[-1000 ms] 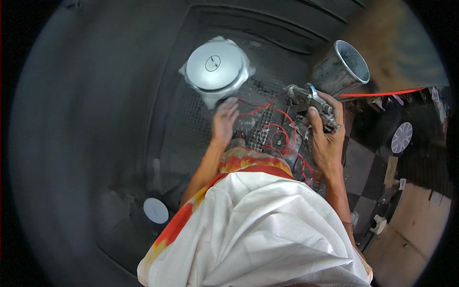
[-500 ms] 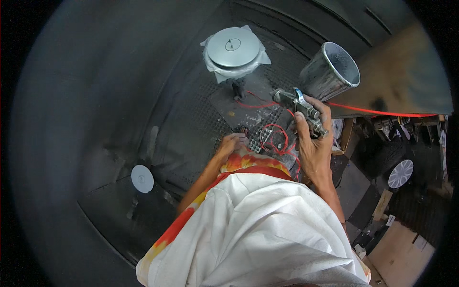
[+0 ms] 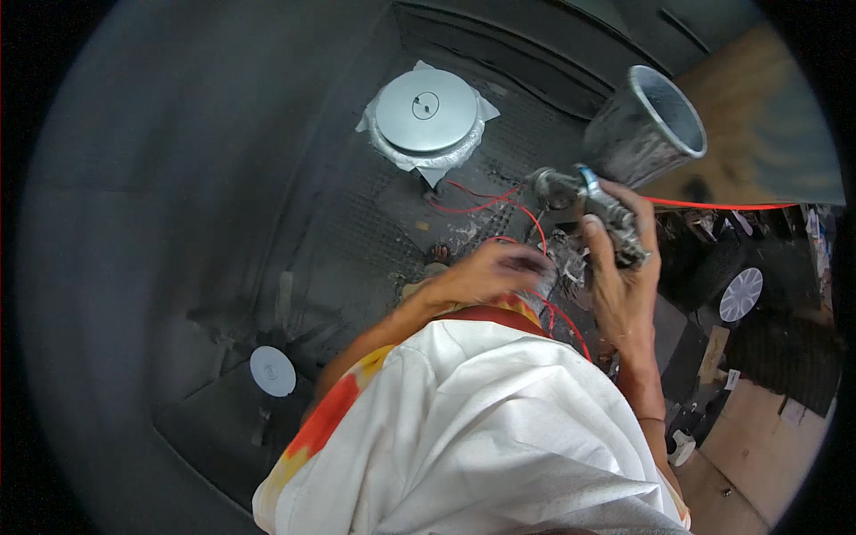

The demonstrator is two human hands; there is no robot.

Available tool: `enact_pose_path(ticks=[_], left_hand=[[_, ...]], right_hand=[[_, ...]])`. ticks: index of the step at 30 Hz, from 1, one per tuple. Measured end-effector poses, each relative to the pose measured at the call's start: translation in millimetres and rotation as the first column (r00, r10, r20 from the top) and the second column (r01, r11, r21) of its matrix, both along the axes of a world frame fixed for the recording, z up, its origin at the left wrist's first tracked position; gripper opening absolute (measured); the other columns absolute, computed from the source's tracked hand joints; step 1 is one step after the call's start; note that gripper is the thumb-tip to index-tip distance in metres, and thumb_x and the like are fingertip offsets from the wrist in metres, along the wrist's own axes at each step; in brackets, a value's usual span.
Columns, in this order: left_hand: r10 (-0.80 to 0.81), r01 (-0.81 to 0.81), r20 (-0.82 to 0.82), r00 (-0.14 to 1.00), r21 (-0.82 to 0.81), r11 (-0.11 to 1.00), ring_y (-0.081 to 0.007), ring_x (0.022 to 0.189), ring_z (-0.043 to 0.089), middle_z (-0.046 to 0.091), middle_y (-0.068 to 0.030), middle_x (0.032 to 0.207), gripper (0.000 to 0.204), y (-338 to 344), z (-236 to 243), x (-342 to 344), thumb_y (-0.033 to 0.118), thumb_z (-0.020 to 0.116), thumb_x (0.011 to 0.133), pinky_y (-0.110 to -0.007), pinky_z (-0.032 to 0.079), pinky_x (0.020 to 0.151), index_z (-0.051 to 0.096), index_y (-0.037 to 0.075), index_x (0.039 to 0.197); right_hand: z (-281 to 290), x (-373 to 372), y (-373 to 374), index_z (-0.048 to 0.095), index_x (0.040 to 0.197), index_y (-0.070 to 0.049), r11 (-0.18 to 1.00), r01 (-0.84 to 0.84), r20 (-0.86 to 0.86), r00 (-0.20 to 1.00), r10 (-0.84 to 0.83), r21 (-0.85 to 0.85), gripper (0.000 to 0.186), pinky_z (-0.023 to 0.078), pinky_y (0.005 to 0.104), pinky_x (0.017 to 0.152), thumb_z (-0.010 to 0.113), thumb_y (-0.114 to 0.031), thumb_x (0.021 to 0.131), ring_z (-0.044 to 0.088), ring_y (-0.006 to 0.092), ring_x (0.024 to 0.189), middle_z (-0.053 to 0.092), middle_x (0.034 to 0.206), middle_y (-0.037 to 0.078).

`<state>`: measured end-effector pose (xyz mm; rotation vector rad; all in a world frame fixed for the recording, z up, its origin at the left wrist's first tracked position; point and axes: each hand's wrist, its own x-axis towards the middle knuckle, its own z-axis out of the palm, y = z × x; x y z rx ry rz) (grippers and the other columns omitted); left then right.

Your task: The recorder uses a spray gun to apply paint or coating to a circular metal part in a paint booth.

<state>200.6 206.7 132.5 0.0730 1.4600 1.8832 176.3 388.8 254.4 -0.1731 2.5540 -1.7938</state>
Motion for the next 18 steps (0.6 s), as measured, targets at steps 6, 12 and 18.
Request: enact_pose_path(ticks=[6,12,18], left_hand=[[-0.052,0.111,-0.168,0.984,0.363,0.925,-0.0177,0.111,0.065,0.067,-0.0142,0.120,0.040,44.2,41.5,-19.9,0.002,0.075,0.089,-0.033,0.054,0.100,0.062,-0.007,0.125],[-0.004,0.050,-0.109,0.994,0.421,0.906,-0.0140,0.098,0.068,0.072,-0.0115,0.105,0.032,49.9,48.3,-13.6,0.006,0.080,0.085,-0.029,0.056,0.090,0.069,-0.007,0.112],[-0.076,0.146,-0.263,0.962,0.259,0.955,-0.0144,0.096,0.068,0.073,-0.0122,0.100,0.023,40.7,48.4,-3.4,0.006,0.078,0.086,-0.029,0.054,0.085,0.072,-0.006,0.105]], right_hand=[[27.1,3.2,-5.5,0.059,0.128,-0.003,0.979,0.191,-0.057,0.979,-0.195,-0.073,0.032,0.051,0.0240,0.079,0.064,-0.018,0.100,0.061,0.0095,0.092,0.066,0.108,0.006],[31.4,7.0,-13.0,0.058,0.129,-0.004,0.974,0.218,-0.030,0.975,-0.220,-0.060,0.031,0.051,0.0229,0.075,0.062,-0.018,0.101,0.060,0.0066,0.089,0.067,0.101,0.003],[30.3,12.7,-14.8,0.057,0.127,-0.004,0.994,0.105,0.073,0.992,-0.102,-0.032,0.030,0.047,0.0243,0.083,0.064,-0.010,0.099,0.056,0.0089,0.095,0.061,0.109,0.004]])
